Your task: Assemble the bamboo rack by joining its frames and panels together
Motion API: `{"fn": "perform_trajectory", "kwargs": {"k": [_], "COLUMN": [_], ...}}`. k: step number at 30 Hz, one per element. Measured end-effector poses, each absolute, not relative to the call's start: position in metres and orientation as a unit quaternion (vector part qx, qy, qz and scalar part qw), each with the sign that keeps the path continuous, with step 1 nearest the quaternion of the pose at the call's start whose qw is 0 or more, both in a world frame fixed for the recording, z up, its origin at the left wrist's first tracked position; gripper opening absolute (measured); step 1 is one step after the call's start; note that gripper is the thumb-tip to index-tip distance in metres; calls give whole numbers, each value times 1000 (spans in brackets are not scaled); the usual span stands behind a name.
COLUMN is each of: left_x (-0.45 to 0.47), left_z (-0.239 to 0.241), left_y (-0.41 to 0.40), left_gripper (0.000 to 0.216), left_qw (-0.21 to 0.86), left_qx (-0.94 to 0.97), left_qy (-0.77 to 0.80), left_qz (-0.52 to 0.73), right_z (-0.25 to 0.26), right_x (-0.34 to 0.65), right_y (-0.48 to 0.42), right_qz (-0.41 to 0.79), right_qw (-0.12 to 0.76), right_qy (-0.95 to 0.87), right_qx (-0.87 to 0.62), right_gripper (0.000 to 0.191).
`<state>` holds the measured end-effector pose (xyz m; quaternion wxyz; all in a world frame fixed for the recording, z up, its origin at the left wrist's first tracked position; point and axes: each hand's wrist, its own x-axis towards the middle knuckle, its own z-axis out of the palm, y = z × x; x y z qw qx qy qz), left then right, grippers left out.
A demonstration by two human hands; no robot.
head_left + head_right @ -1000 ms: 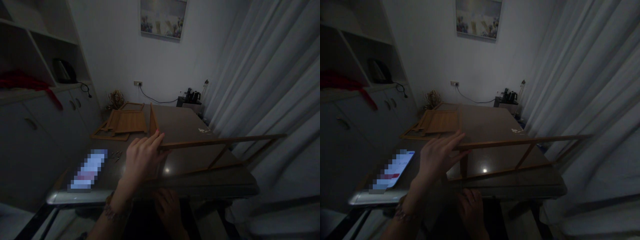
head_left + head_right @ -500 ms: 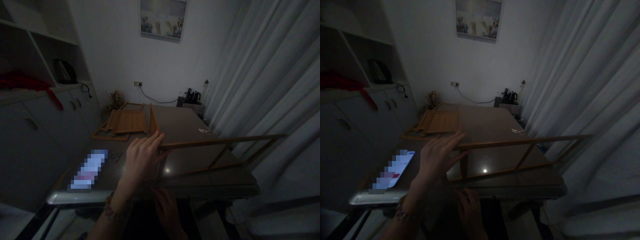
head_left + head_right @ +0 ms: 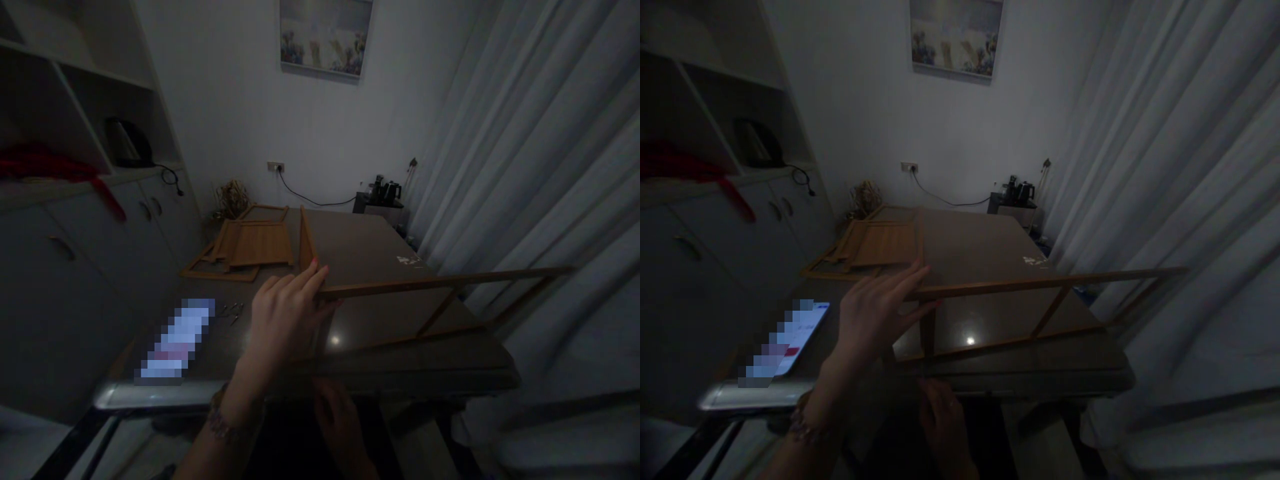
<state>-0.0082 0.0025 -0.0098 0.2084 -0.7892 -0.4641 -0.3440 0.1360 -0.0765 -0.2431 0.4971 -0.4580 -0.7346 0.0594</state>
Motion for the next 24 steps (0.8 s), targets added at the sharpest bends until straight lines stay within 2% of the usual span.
{"fn": "perform_trajectory", "kwargs": {"k": [5,10,16,20,24], "left_x": [-9,-9,-9,-10,-9], "left_z": [-10,-11,-10,-11,-10], "left_y": [4,3,2,3,2], "left_gripper": [48,49,48,48,48], "left_qw": [205,202,204,202,197], "left_qx": [-791,-789,-791,-791,-793], "left_qy": [-462,-465,-466,-462,-465], "left_qz": [-345,-347,-340,-347,-341], "right_z": [-246,-238,-220,-214,-212], "right_x": [137,131,116,111,109], "right_y": [-75,-78,-86,-88,-87], "right_qz": [110,252,436,460,429], "right_qw": [511,507,545,586,583], "right_qy": [-688,-623,-470,-397,-404], "right_qx": [-503,-540,-540,-536,-559], "right_gripper": [29,26,41,46,42]}}
